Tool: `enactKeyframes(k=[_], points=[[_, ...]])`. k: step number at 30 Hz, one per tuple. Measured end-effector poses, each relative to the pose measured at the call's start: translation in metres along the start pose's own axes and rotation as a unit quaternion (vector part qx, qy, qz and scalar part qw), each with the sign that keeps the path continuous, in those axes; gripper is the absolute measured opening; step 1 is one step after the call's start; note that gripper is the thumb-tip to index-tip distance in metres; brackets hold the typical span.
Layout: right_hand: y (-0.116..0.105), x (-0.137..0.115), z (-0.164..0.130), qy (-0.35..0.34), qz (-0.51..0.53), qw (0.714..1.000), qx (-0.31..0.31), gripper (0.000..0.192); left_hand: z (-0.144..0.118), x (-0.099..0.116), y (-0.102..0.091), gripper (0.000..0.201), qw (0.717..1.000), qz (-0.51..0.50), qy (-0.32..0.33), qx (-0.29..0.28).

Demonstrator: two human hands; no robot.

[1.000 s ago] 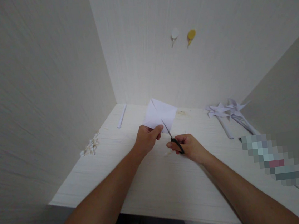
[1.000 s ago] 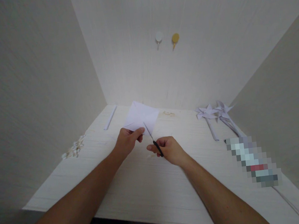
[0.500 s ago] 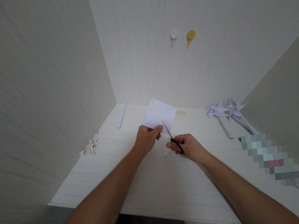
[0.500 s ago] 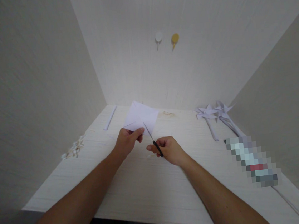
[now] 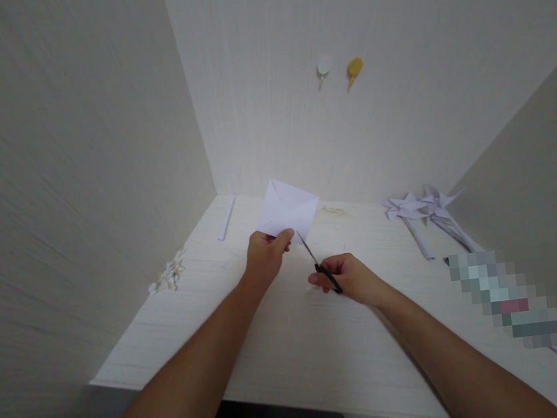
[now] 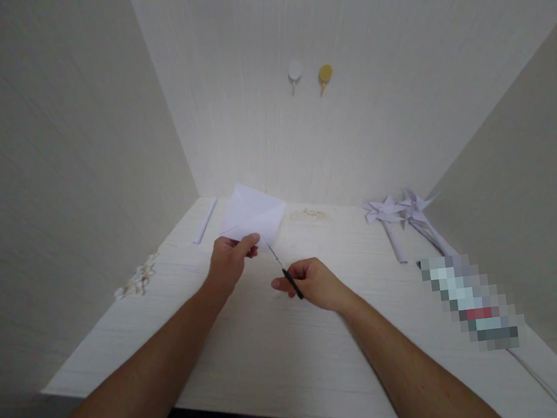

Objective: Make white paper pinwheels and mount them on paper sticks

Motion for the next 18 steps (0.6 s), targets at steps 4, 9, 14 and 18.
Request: enactKeyframes(k=[4, 9, 14, 18], points=[[0.0, 0.001, -0.001, -0.005, 0.008, 1.0, -0.001, 0.05, 0.004, -0.001, -0.005, 0.023, 0.998, -0.016, -0.002, 0.058], [-0.007, -0.001, 0.001, -0.037, 0.05, 0.994, 0.094, 0.05, 0.004, 0.001, -0.005, 0.023, 0.996, -0.046, -0.01, 0.072], [-0.027, -0.002, 0.002, -0.104, 0.124, 0.952, 0.262, 0.052, 0.001, 0.0, -0.001, 0.022, 0.998, -0.052, -0.026, 0.03], [-0.035, -0.003, -0.001, -0.124, 0.156, 0.934, 0.296, 0.049, -0.001, -0.001, 0.004, 0.019, 0.998, -0.046, -0.036, -0.028]])
Point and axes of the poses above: each hand's wrist, its own z-axis towards the middle knuckle, its own y-axis out of the palm, x = y × z, the point moved 3 cm from there along z, towards the middle knuckle, and after that the axes turned 3 degrees about -x, right-handed, at the moved point
